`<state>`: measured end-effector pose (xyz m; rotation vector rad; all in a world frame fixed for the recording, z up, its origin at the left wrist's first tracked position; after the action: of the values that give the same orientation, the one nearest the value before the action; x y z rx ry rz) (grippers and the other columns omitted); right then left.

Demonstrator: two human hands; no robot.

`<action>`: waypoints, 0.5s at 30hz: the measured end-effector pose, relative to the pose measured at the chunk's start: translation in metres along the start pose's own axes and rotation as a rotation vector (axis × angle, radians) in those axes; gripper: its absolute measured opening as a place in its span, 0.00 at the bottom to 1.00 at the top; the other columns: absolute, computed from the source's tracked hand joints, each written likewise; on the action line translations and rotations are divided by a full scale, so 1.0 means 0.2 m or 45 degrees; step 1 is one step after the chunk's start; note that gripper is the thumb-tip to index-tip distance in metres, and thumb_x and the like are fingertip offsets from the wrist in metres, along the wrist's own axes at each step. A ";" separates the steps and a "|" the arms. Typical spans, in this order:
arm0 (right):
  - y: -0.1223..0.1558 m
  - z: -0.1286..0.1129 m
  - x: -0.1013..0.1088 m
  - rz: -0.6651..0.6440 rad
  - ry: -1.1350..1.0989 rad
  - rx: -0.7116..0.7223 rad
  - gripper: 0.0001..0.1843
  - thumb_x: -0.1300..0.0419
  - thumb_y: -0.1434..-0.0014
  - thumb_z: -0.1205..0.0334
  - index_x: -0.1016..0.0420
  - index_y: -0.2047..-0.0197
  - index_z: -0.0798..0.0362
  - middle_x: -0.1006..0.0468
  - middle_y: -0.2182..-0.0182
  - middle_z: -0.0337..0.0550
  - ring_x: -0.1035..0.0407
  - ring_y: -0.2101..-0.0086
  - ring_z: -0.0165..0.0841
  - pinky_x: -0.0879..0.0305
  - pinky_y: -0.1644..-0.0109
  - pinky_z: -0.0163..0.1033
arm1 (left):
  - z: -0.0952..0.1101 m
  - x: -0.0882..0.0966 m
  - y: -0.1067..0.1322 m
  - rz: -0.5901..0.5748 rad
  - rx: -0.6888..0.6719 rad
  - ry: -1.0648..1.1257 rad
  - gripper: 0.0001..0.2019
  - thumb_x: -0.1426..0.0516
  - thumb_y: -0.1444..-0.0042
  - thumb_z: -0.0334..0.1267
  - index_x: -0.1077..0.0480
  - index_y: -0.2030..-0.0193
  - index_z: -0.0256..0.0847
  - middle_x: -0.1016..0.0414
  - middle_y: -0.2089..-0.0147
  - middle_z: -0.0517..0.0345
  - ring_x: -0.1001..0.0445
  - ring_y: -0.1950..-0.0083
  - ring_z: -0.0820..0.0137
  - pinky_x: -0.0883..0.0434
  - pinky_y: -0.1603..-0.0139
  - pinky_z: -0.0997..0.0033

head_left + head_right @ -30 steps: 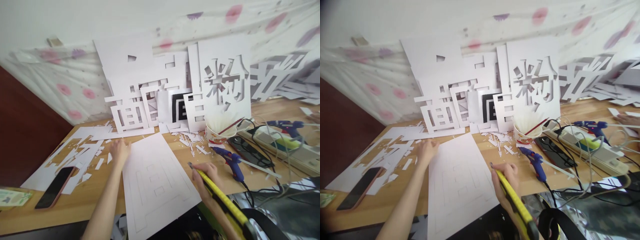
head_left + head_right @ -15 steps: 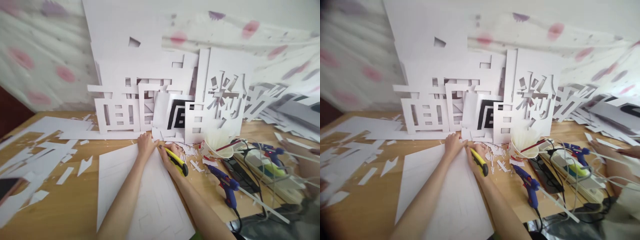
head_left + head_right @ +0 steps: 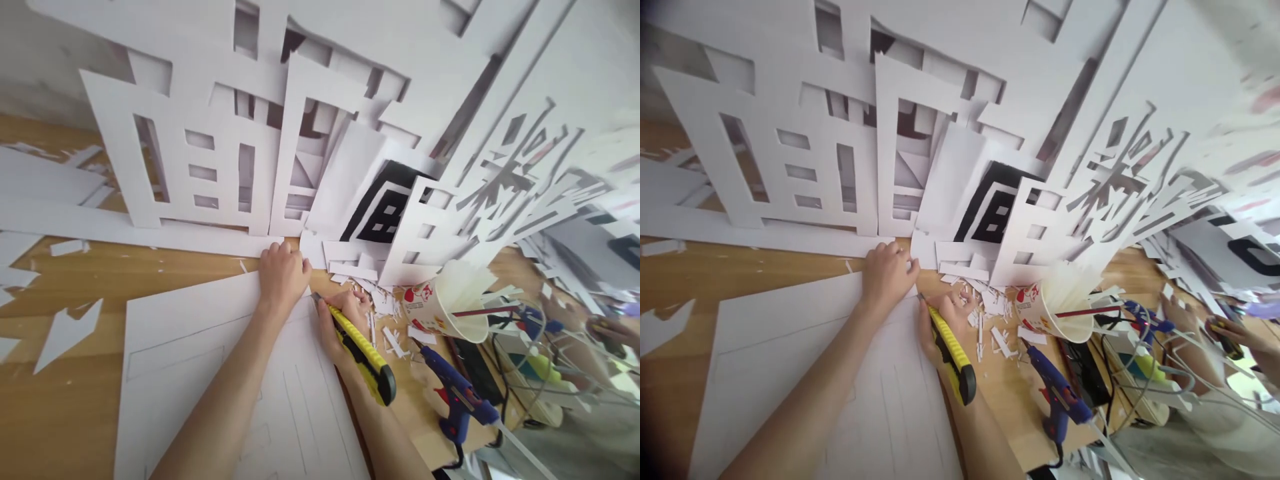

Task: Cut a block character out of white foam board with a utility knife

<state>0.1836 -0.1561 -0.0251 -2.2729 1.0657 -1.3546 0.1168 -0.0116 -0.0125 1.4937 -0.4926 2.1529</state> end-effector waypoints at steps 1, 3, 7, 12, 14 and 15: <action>0.00 -0.01 0.01 -0.021 0.002 -0.002 0.09 0.43 0.33 0.57 0.33 0.66 0.47 0.27 0.73 0.37 0.30 0.71 0.36 0.41 0.40 0.58 | 0.00 0.00 0.00 -0.002 0.002 0.008 0.18 0.51 0.34 0.39 0.19 0.58 0.39 0.22 0.55 0.42 0.28 0.47 0.51 0.33 0.48 0.52; -0.01 -0.03 0.02 -0.083 0.010 -0.017 0.07 0.43 0.33 0.60 0.33 0.65 0.46 0.25 0.72 0.37 0.29 0.70 0.35 0.42 0.39 0.58 | 0.00 0.00 0.00 -0.002 0.003 0.019 0.17 0.50 0.34 0.39 0.19 0.59 0.38 0.22 0.56 0.42 0.28 0.47 0.51 0.33 0.49 0.52; -0.02 -0.05 0.04 -0.091 -0.001 0.024 0.07 0.40 0.35 0.63 0.34 0.65 0.46 0.26 0.73 0.33 0.29 0.71 0.35 0.41 0.42 0.57 | -0.01 0.00 0.01 0.055 -0.018 0.029 0.16 0.49 0.34 0.38 0.19 0.61 0.38 0.22 0.58 0.43 0.28 0.50 0.52 0.33 0.51 0.53; -0.01 -0.02 0.02 -0.077 -0.004 0.142 0.06 0.39 0.37 0.66 0.33 0.64 0.48 0.28 0.74 0.30 0.30 0.74 0.31 0.40 0.46 0.54 | 0.00 -0.01 0.01 0.120 -0.052 0.046 0.16 0.48 0.34 0.37 0.19 0.63 0.36 0.22 0.60 0.43 0.28 0.51 0.53 0.34 0.54 0.54; -0.01 -0.01 0.02 -0.096 0.025 0.198 0.06 0.40 0.35 0.66 0.32 0.64 0.47 0.28 0.75 0.30 0.30 0.74 0.31 0.40 0.47 0.53 | 0.00 -0.01 0.01 0.130 -0.050 0.055 0.15 0.48 0.34 0.36 0.19 0.63 0.37 0.22 0.61 0.43 0.28 0.51 0.53 0.34 0.54 0.55; -0.01 -0.01 0.02 -0.110 0.032 0.207 0.06 0.41 0.35 0.65 0.32 0.64 0.47 0.28 0.75 0.30 0.30 0.74 0.31 0.40 0.47 0.54 | 0.00 -0.01 0.01 0.130 -0.047 0.060 0.15 0.48 0.34 0.36 0.19 0.63 0.37 0.22 0.61 0.44 0.28 0.51 0.53 0.34 0.55 0.55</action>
<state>0.1843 -0.1575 -0.0207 -2.2107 0.8408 -1.4505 0.1159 -0.0129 -0.0142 1.4232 -0.6008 2.2387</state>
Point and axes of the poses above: each hand's wrist, its own y-axis away from the middle knuckle, its own x-axis out of the back of the hand, z = x × y, the point moved 3 cm from there along -y, towards the middle knuckle
